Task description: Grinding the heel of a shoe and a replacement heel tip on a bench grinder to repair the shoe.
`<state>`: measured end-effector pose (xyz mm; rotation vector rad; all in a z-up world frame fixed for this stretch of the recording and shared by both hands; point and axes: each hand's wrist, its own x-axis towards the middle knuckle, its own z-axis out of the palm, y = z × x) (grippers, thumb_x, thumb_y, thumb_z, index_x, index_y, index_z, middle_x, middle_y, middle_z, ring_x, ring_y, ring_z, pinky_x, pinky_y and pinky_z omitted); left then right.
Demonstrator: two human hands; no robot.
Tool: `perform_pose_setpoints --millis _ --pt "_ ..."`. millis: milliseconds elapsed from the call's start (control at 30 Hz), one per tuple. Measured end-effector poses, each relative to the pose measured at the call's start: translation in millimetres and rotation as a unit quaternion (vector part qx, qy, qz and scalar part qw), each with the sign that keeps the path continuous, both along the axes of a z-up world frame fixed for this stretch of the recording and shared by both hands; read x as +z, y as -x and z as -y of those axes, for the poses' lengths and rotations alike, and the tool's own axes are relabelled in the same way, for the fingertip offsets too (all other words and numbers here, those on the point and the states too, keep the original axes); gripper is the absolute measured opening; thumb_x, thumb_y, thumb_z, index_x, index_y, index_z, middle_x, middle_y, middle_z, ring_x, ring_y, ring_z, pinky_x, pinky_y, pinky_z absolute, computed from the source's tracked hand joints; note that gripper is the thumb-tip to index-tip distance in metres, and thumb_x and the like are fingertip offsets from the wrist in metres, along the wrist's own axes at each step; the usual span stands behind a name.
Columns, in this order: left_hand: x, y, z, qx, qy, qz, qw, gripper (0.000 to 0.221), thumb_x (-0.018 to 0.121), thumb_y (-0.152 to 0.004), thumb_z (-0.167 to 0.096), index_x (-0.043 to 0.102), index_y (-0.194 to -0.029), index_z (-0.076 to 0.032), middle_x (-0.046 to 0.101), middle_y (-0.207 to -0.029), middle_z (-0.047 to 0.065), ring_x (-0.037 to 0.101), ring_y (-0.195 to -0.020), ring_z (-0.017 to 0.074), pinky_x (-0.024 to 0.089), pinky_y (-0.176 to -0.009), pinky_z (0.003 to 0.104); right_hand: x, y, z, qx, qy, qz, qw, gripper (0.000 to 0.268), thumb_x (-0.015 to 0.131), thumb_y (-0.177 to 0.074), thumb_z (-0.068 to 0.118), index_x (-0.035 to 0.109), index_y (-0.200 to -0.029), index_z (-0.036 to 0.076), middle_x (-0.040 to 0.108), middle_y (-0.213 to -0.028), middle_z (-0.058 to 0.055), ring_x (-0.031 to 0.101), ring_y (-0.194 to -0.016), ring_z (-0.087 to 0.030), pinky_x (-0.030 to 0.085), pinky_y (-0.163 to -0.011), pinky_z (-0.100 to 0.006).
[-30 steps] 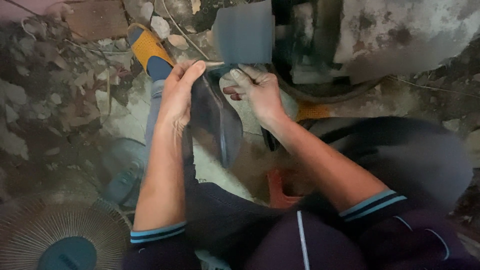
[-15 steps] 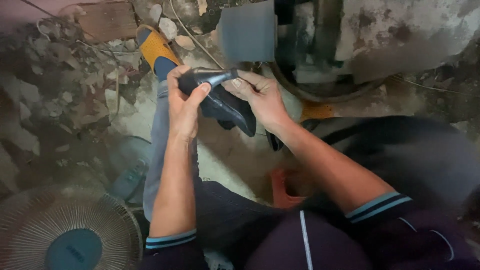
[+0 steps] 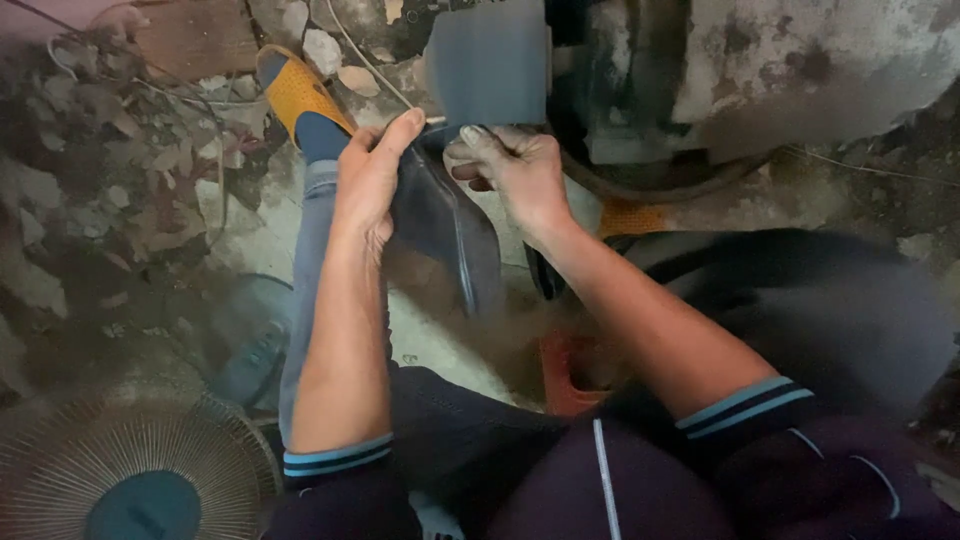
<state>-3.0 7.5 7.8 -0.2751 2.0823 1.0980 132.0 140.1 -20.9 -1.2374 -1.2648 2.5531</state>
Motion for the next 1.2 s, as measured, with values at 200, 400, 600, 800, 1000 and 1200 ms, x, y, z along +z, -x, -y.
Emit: perform_pose_setpoints --millis 200,400,600,800,1000,1200 --pt "12 -21 -1 0.026 -0.064 -0.065 0.996 0.065 0.093 -0.08 -0.045 0.064 -0.118 -0.001 0.056 -0.101 0.015 0.063 -0.097 0.0272 0.057 -0.067 0.047 15 0 3 -0.013 -0.036 -0.011 0.999 0.032 0.077 -0.096 0.027 0.075 -0.114 0.001 0.078 -0.102 -0.024 0.078 -0.097 -0.036 0.065 -0.079 -0.044" --pt "10 -30 11 0.024 -0.159 -0.122 0.979 0.057 0.097 -0.08 -0.031 0.061 -0.117 -0.008 0.056 -0.096 0.009 0.064 -0.094 0.0224 0.056 -0.065 0.036 6 -3 12 -0.038 -0.03 -0.027 0.998 0.034 0.075 -0.097 0.023 0.072 -0.117 -0.004 0.078 -0.1 -0.023 0.078 -0.093 -0.031 0.066 -0.082 -0.042" --pt "-4 -32 22 0.002 -0.258 -0.171 0.951 0.058 0.095 -0.084 -0.018 0.054 -0.124 -0.01 0.055 -0.1 0.01 0.064 -0.096 0.0228 0.058 -0.071 0.036 6 -10 7 -0.011 -0.043 -0.04 0.998 0.034 0.069 -0.1 0.016 0.068 -0.126 -0.007 0.078 -0.103 -0.022 0.079 -0.08 -0.02 0.059 -0.054 -0.017" --pt "1 -37 29 -0.03 -0.263 -0.191 0.945 0.074 0.098 -0.077 -0.006 0.045 -0.128 -0.012 0.052 -0.115 0.008 0.061 -0.108 0.0208 0.059 -0.087 0.03 7 -15 12 -0.013 -0.013 -0.061 0.998 0.036 0.076 -0.097 0.017 0.07 -0.126 -0.003 0.077 -0.106 -0.021 0.079 -0.084 -0.021 0.062 -0.057 -0.02" --pt "24 -40 19 -0.094 -0.161 -0.22 0.958 0.069 0.099 -0.08 -0.017 0.056 -0.134 -0.012 0.052 -0.126 0.017 0.06 -0.118 0.0427 0.059 -0.097 0.05 -4 -13 10 -0.02 0.003 -0.054 0.998 0.044 0.073 -0.099 0.019 0.062 -0.132 -0.007 0.075 -0.111 -0.026 0.079 -0.094 -0.028 0.063 -0.065 -0.023" --pt "1 -35 23 -0.073 -0.207 -0.214 0.952 0.069 0.098 -0.082 -0.013 0.057 -0.137 -0.013 0.046 -0.128 0.012 0.057 -0.123 0.0391 0.056 -0.102 0.05 10 -4 6 -0.045 0.028 -0.022 0.998 0.041 0.076 -0.096 0.02 0.067 -0.126 -0.007 0.077 -0.108 -0.027 0.08 -0.093 -0.03 0.063 -0.066 -0.023"
